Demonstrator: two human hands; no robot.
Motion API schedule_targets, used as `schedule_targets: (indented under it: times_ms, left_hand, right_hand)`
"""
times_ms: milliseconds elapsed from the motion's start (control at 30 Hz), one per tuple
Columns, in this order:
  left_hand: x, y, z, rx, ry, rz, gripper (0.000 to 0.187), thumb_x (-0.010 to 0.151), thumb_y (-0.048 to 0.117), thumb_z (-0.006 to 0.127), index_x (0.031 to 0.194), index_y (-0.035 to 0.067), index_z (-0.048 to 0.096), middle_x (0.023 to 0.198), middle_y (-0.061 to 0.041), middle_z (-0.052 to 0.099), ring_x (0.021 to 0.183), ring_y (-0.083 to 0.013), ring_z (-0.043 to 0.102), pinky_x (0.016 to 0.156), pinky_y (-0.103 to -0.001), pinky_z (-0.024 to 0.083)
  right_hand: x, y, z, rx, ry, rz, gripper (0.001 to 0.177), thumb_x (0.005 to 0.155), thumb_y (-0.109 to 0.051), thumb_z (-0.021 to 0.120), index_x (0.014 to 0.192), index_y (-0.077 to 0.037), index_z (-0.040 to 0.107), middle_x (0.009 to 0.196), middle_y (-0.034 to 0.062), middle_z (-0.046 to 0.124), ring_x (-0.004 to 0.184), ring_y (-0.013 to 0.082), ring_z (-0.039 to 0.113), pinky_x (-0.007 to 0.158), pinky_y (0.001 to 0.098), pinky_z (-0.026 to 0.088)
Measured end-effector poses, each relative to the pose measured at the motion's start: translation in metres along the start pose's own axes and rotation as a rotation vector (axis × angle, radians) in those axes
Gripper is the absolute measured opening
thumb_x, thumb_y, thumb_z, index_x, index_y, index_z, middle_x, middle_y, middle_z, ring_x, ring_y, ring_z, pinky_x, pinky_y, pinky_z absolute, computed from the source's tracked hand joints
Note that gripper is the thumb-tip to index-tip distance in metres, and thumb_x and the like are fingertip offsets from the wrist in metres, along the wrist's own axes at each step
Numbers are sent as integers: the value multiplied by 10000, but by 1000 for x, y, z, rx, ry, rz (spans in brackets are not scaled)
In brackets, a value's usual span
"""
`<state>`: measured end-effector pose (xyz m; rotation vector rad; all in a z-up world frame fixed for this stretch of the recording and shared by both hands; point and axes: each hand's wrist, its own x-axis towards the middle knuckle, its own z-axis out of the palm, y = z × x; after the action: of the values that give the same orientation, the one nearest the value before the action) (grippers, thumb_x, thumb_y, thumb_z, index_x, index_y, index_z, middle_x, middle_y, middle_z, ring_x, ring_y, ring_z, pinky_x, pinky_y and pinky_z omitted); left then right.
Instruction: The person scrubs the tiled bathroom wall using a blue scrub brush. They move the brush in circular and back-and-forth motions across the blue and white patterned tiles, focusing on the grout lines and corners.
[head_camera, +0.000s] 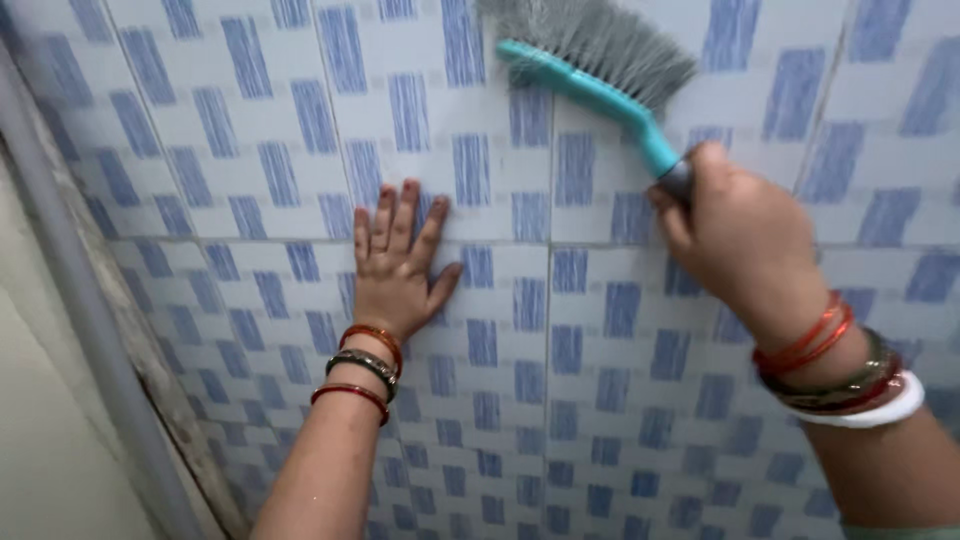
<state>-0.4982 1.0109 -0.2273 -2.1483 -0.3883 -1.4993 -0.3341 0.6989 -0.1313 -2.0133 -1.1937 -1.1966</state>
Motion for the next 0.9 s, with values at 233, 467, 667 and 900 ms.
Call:
schedule_targets:
  times_ms: [233,467,667,900]
  left_hand:
    - [-52,11,20,-45,11,-10,778,1019,617,441,1645,211,218,1720,-100,113,1594,-268,43,1289,-517,4]
    - [-125,-4,19,-73,-195,140,823,1010,570,475,1649,156,163,1724,-100,87,1595,-251,46,1300,-492,34]
    - [-236,-18,-3,61,-496,-182,758,972,574,471,1607,273,189,1699,-79,68,1553,-235,50,1232,-555,15]
    - [-297,-36,-32,38,-772,-403,747,942,645,410,1582,314,214,1679,0,90,1540,-247,35,1205,-590,-28]
  right_hand:
    - [-64,-17,48,1,-62,-68,329,984,-339,655,887,-45,544,589,122,627,470,311,591,438,437,475]
    - [-140,-18,70,-136,-285,-250,382,913,-449,628,812,-91,540,549,31,583,395,188,576,358,332,472]
    - [-137,-24,48,-550,-627,-162,444,1015,-538,506,853,-126,547,559,-23,575,413,100,541,377,280,488]
    - [-72,-110,77,-196,-324,-173,402,1089,-410,500,861,-88,577,566,-13,547,405,110,450,377,274,421]
